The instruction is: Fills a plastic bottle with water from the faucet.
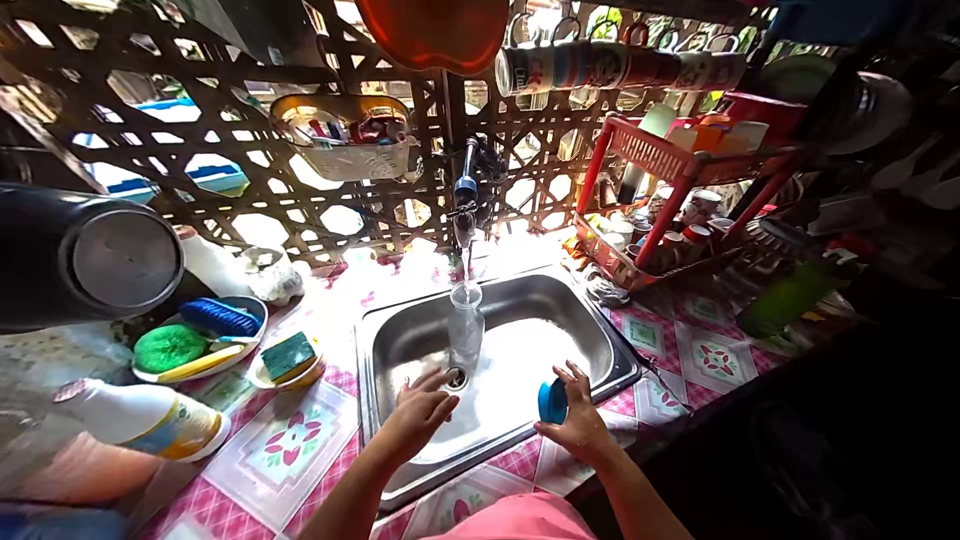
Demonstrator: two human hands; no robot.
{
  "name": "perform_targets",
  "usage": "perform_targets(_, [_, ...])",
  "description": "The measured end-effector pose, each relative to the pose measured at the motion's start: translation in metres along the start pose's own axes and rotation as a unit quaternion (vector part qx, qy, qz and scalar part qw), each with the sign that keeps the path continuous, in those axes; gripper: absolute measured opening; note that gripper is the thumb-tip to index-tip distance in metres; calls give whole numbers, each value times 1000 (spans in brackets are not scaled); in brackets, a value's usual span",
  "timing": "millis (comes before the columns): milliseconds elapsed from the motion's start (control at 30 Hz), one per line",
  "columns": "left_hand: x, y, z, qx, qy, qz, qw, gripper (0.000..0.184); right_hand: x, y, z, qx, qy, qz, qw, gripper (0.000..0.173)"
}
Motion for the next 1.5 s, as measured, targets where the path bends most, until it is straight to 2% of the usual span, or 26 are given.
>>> perform_targets(67, [-13, 10, 5, -18, -85, -49, 995, 37, 0, -1, -6, 23, 52, 47, 997, 103])
perform_targets(133, [-16, 19, 16, -51, -118, -60, 990, 23, 6, -3, -7, 5, 102, 116, 988, 104])
perform_targets(233, [-9, 31, 33, -124, -139, 20, 982, 55, 18, 0, -4, -17, 144, 227, 963, 108])
perform_targets(333, [1, 37, 45, -150, -149, 92, 973, 60, 26, -1, -1, -22, 160, 251, 954, 97])
perform_targets(467, [8, 40, 48, -156, -137, 131, 969, 60, 34, -4, 2, -20, 207, 284, 936, 87])
perform_targets(667, [16, 35, 40, -141, -131, 149, 970, 60, 30, -6, 2, -46, 204, 284, 935, 85])
perform_targets(800, [23, 33, 33, -123, -130, 161, 971, 59, 16, -10, 10, -108, 154, 199, 962, 83])
perform_targets(900, [23, 32, 27, -106, -124, 155, 974, 58, 9, -14, 16, -122, 131, 138, 974, 81])
perform_targets(1100, [16, 31, 28, -104, -140, 145, 974, 59, 21, -9, 29, -165, 94, 154, 970, 82])
perform_targets(1300, [11, 35, 32, -115, -131, 144, 974, 59, 24, -8, 29, -126, 71, 148, 978, 99])
perform_targets(1500, [10, 35, 30, -110, -132, 142, 975, 59, 27, -7, 33, -218, 104, 133, 961, 89])
Point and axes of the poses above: each hand's wrist, its own y-axis away from the middle knuckle, its own x-axis out of the palm, z = x × y, the point moved 9 cm from there along -y, towards the middle knuckle, and after that the axes turned 5 degrees about -z, right-handed, at the moved point
